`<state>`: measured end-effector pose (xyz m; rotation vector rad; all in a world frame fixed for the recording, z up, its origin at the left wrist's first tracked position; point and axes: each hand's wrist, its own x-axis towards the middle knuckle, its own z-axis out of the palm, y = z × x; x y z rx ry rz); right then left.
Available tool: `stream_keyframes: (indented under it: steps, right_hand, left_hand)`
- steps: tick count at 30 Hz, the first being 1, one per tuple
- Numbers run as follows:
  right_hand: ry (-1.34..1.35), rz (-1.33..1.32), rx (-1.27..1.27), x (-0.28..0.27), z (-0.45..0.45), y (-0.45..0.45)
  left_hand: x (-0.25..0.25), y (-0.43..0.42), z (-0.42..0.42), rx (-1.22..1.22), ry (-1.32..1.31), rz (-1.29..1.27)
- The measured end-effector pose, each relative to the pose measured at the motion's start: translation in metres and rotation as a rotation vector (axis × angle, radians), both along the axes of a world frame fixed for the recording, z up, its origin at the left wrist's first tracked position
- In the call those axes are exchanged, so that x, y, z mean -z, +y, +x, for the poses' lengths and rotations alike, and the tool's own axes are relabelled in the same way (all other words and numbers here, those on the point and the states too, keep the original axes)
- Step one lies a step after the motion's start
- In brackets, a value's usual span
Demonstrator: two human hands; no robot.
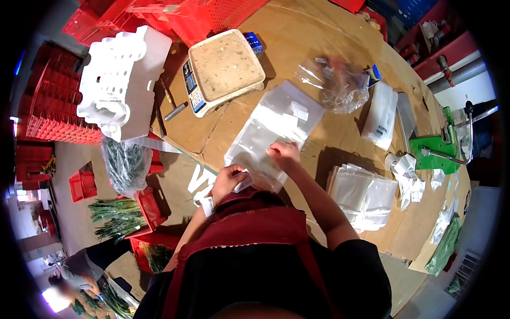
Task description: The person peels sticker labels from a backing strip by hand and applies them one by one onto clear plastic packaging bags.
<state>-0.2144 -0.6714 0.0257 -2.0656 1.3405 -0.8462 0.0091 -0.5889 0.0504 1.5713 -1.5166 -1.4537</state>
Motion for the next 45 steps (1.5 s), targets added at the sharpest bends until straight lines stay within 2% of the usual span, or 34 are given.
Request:
stream_keyframes:
  steps: [2, 3, 4, 6, 8, 9, 10, 11, 13, 14, 16, 17, 19, 20, 22, 24, 26, 29, 30, 31, 32, 33, 34, 35, 36, 38, 40, 42, 43, 44, 45]
  right_hand:
    - [-0.219, 0.099, -0.039, -0.015, 0.002, 0.008]
    - [-0.339, 0.287, -0.108, -0.025, 0.007, 0.017]
    - [-0.335, 0.289, -0.107, -0.03, 0.013, 0.023]
    - [-0.292, 0.291, -0.329, -0.034, 0.022, 0.03]
    - [-0.256, 0.31, -0.288, -0.033, 0.024, 0.032]
    - [-0.291, 0.425, -0.224, -0.033, 0.024, 0.031]
    - [-0.325, 0.538, -0.156, -0.034, 0.023, 0.03]
    - [-0.326, 0.538, -0.152, -0.033, 0.021, 0.028]
    - [-0.404, 0.416, -0.027, -0.026, 0.014, 0.018]
    - [0.117, 0.118, -0.003, -0.01, 0.005, 0.002]
    - [0.37, -0.065, 0.024, -0.005, -0.01, 0.0]
    - [0.367, -0.071, 0.027, -0.011, -0.009, -0.002]
    - [0.188, 0.064, 0.085, -0.025, -0.01, 0.005]
    - [0.189, 0.068, 0.085, -0.033, -0.011, 0.009]
    - [0.345, -0.109, -0.317, -0.045, -0.014, 0.014]
    - [0.267, -0.184, -0.313, -0.021, -0.017, 0.018]
    - [0.26, 0.011, -0.227, -0.018, -0.013, 0.014]
    - [0.13, 0.085, -0.259, -0.026, -0.017, -0.001]
    - [0.108, -0.023, -0.166, -0.012, -0.027, -0.013]
    - [-0.328, 0.082, 0.002, -0.012, -0.033, -0.021]
    - [-0.333, -0.136, 0.251, -0.03, -0.036, -0.032]
    - [-0.474, 0.046, 0.375, -0.058, -0.047, -0.037]
    - [-0.247, -0.321, 0.505, -0.084, -0.043, -0.04]
    - [-0.115, -0.415, 0.525, -0.103, -0.037, -0.035]
    - [0.022, -0.509, 0.543, -0.113, -0.029, -0.025]
    - [0.007, -0.522, 0.231, -0.085, -0.015, -0.002]
    - [-0.008, 0.058, -0.259, -0.084, 0.003, 0.015]
    - [-0.235, 0.397, -0.248, -0.046, 0.014, 0.03]
    - [-0.236, 0.397, -0.252, -0.033, 0.015, 0.03]
    - [-0.315, 0.506, -0.226, -0.023, 0.015, 0.029]
    - [-0.394, 0.617, -0.196, -0.015, 0.014, 0.03]
  left_hand:
    - [-0.001, 0.003, -0.006, -0.181, 0.308, 0.019]
    - [0.001, 0.003, -0.007, -0.18, 0.311, 0.023]
    - [0.003, 0.001, -0.007, -0.158, 0.292, 0.015]
    - [-0.002, -0.003, -0.009, -0.139, 0.274, 0.005]
    - [-0.02, -0.007, -0.011, -0.057, 0.179, -0.007]
    - [-0.018, -0.008, -0.011, -0.055, 0.177, -0.005]
    - [-0.017, -0.01, -0.011, -0.093, 0.138, 0.011]
    - [-0.017, -0.011, -0.012, -0.132, 0.101, 0.027]
    - [-0.027, -0.012, -0.01, -0.071, 0.059, 0.028]
    - [-0.033, -0.012, -0.01, -0.013, 0.016, 0.029]
    - [-0.018, -0.005, -0.008, -0.042, 0.054, -0.007]
    - [-0.015, -0.005, -0.006, -0.059, 0.083, -0.019]
    - [-0.008, -0.001, -0.005, -0.079, 0.113, -0.02]
    - [-0.006, -0.001, -0.005, -0.099, 0.207, -0.065]
    - [-0.007, -0.006, -0.006, -0.137, 0.397, -0.159]
    - [-0.014, -0.009, -0.008, -0.142, 0.377, -0.194]
    - [-0.015, -0.008, -0.005, -0.096, 0.267, -0.007]
    - [-0.008, -0.005, -0.008, -0.125, 0.314, -0.025]
    - [-0.007, -0.005, -0.007, -0.128, 0.312, -0.028]
    - [-0.011, -0.004, -0.006, -0.147, 0.274, -0.027]
    - [-0.015, -0.003, -0.005, -0.166, 0.236, -0.024]
    - [-0.02, -0.002, -0.003, -0.172, 0.234, -0.021]
    - [-0.025, -0.004, -0.001, -0.128, 0.088, -0.014]
    - [-0.029, -0.007, -0.001, -0.079, -0.056, -0.012]
    - [-0.031, -0.008, -0.005, -0.072, -0.051, -0.015]
    - [-0.033, -0.007, -0.014, -0.044, 0.351, 0.024]
    - [-0.039, -0.01, -0.018, 0.003, 0.403, 0.051]
    - [-0.037, -0.01, -0.017, 0.068, 0.367, 0.064]
    - [-0.03, -0.008, -0.017, 0.065, 0.377, 0.045]
    - [-0.029, -0.008, -0.016, 0.062, 0.375, 0.046]
    - [-0.028, -0.008, -0.014, 0.037, 0.264, 0.007]
